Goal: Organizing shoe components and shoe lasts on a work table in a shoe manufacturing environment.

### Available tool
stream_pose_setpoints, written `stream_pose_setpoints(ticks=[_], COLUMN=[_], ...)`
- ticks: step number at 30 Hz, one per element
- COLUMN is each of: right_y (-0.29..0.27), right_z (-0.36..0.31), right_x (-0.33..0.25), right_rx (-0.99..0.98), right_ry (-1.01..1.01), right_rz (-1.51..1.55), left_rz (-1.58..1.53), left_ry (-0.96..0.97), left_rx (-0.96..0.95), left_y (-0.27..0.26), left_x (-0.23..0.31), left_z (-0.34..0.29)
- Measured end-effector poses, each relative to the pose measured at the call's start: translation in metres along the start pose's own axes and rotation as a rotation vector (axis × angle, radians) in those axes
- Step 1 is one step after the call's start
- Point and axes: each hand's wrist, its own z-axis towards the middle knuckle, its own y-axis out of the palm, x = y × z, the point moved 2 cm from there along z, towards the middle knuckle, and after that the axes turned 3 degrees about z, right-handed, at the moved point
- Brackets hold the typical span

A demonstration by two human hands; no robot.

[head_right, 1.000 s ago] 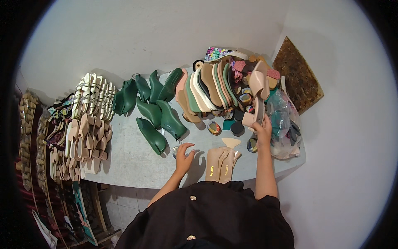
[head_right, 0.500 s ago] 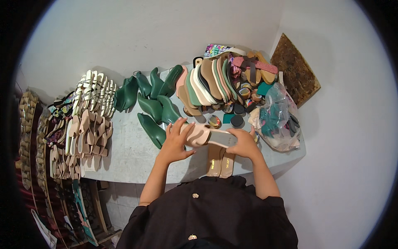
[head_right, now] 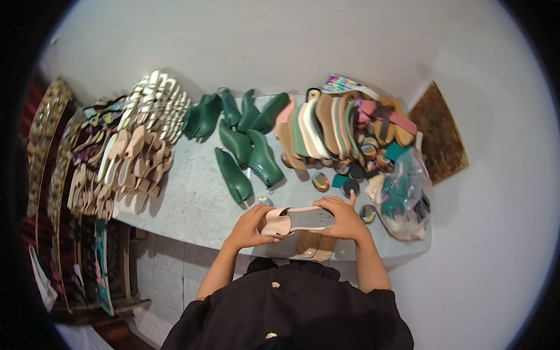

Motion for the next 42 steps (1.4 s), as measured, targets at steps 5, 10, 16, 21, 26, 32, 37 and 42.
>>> stream_pose_setpoints(ticks=[5, 10, 16, 21, 26, 32, 37, 42], right_y=[0.017, 0.067, 0.15, 0.237, 0.318, 0.41, 0.479, 0.535], right_z=[0.025, 0.058, 0.089, 0.117, 0.141, 0.175, 0.224, 0.279], right_x=[-0.043, -0.082, -0.176, -0.252, -0.312, -0.368, -0.399, -0.443], right_rx=[-0.028, -0.087, -0.198, -0.33, -0.315, -0.25, -0.277, -0.296], right_ry=[-0.187, -0.275, -0.402, -0.478, -0.597, -0.637, -0.668, -0.628], right_rz=[-0.022, -0.003, -0.079, -0.018, 0.207, 0.358, 0.449, 0.475], left_rz=[-0.034, 0.148, 0.173, 0.195, 0.134, 0.097, 0.136, 0.247], left_ry=[-0.139, -0.214, -0.352, -0.471, -0.609, -0.806, -0.921, -1.02], left_rx=[0.109, 0.138, 0.234, 0.373, 0.622, 0.847, 0.959, 1.052], left_y=[-0.025, -0.059, -0.106, -0.16, -0.195, -0.231, -0.277, -0.347], left_x=[-0.009, -0.02, -0.058, -0.091, -0.113, -0.156, -0.201, -0.248], left_z=[-0.037, -0.085, -0.18, -0.277, -0.355, -0.418, -0.441, -0.454])
